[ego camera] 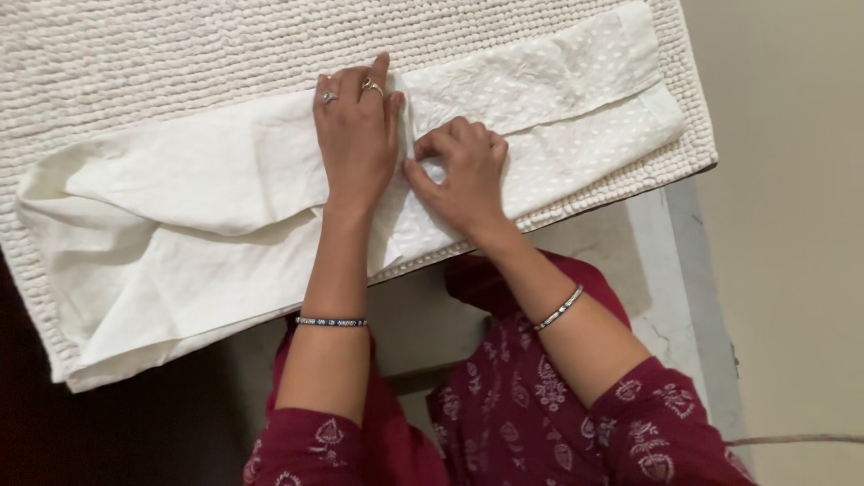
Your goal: The person folds a red heart-patterned garment and a white buttoned shirt on a white textured mat. They smooth and align each item, fold them into compact rectangles, and place them on a nearby bed.
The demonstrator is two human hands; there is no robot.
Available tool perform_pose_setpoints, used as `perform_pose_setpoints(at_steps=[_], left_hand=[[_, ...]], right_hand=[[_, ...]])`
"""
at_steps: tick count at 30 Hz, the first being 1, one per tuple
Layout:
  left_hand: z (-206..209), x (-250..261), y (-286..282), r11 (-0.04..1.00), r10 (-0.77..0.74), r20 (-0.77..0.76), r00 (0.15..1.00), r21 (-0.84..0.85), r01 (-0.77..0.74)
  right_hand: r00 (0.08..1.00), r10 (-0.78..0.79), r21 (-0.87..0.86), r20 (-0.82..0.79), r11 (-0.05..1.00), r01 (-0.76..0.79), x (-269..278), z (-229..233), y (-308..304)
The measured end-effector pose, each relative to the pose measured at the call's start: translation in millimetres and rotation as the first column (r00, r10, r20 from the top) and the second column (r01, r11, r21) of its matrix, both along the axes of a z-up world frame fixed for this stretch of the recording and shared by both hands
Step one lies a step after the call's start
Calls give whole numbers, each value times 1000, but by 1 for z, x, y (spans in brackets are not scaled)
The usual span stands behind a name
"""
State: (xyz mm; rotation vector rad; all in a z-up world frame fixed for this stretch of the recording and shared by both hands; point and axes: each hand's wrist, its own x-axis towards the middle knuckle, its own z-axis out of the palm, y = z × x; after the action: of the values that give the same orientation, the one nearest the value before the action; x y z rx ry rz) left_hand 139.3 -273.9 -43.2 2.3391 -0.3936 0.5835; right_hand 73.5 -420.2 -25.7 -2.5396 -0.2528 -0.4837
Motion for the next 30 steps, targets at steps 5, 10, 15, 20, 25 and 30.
perform_pose_setpoints(at_steps=[5,10,15,20,25,30], left_hand=[[2,7,-4,998,64,-63,996,-11,-65],[1,13,-3,998,17,-90,996,-63,-22],[0,15,-3,998,35,-80,996,-53,-39],[6,19,-4,995,62,-114,992,-77,-71],[2,21,-5,996,81,-106,991,-32,-85],[-2,22,-6,997,82,-81,993,4,-82]], right_hand=[[1000,4,112,-21,994,-2,-2,6,0],[998,41,207,-56,978,-28,3,7,-5],[995,28,194,-92,981,-9,7,8,-5],[987,-6,178,-162,983,35,13,15,-2],[985,15,193,-175,981,19,11,16,-6],[983,36,208,-179,978,2,10,15,-11]])
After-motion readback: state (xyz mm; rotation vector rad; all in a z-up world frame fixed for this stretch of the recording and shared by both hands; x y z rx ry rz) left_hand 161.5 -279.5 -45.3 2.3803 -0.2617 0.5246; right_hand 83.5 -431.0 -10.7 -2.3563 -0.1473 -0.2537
